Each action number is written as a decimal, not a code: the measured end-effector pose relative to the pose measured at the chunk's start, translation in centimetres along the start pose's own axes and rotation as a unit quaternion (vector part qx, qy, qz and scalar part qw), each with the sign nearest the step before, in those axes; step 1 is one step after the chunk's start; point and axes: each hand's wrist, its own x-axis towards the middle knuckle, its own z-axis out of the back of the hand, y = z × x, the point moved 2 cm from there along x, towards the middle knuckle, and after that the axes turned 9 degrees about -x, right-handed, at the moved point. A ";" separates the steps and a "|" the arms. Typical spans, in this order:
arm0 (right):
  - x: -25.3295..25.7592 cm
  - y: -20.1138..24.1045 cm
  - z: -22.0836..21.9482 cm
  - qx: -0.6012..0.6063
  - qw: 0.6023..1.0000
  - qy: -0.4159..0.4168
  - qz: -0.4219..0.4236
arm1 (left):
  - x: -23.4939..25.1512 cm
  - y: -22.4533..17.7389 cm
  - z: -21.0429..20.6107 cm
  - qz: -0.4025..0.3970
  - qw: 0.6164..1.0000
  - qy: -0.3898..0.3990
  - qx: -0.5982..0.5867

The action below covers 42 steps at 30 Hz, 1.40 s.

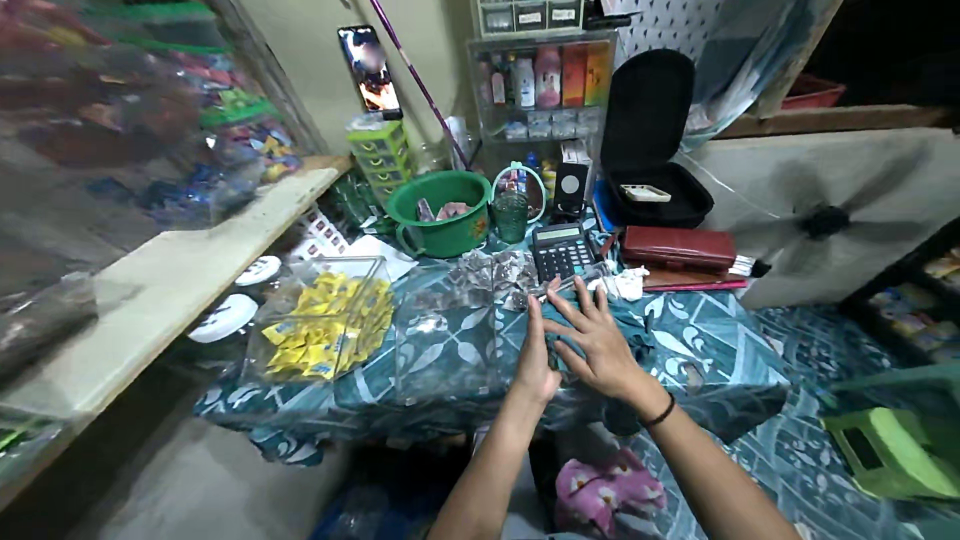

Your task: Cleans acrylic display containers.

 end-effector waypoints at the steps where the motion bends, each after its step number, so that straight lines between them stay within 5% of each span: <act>1: 0.0 0.0 0.0 -0.011 1.000 -0.003 -0.003 | 0.1 0.0 0.1 -0.006 1.000 0.010 0.002; 5: 0.2 -0.1 -0.1 0.043 0.997 -0.028 -0.054 | 0.4 0.1 -0.1 -0.007 1.000 0.011 0.000; 8: 0.9 -0.2 0.2 0.159 0.969 -0.130 -0.137 | 0.1 0.9 -0.6 -0.009 0.999 0.004 0.049; 11: 1.4 -0.8 0.6 0.116 0.958 -0.196 -0.175 | -0.1 1.9 -0.2 -0.016 0.997 0.028 0.072; 17: 0.6 -5.2 1.4 0.025 0.914 -0.193 -0.356 | -0.4 3.4 1.0 -0.022 0.993 0.115 0.028; 23: -1.0 1.8 -1.7 0.038 0.977 -0.153 -0.143 | -0.2 2.7 0.6 -0.012 0.999 0.024 0.037; 26: -4.0 1.8 -1.6 0.033 0.994 -0.088 -0.058 | 0.8 1.2 2.0 -0.035 0.998 0.056 0.022; 35: -0.4 -3.7 1.0 -0.070 0.950 -0.138 -0.271 | -0.5 2.9 1.9 0.033 0.995 0.095 0.008; 42: -1.3 2.7 -1.7 0.032 0.992 -0.080 -0.088 | -0.4 1.7 1.1 -0.020 1.000 0.000 0.002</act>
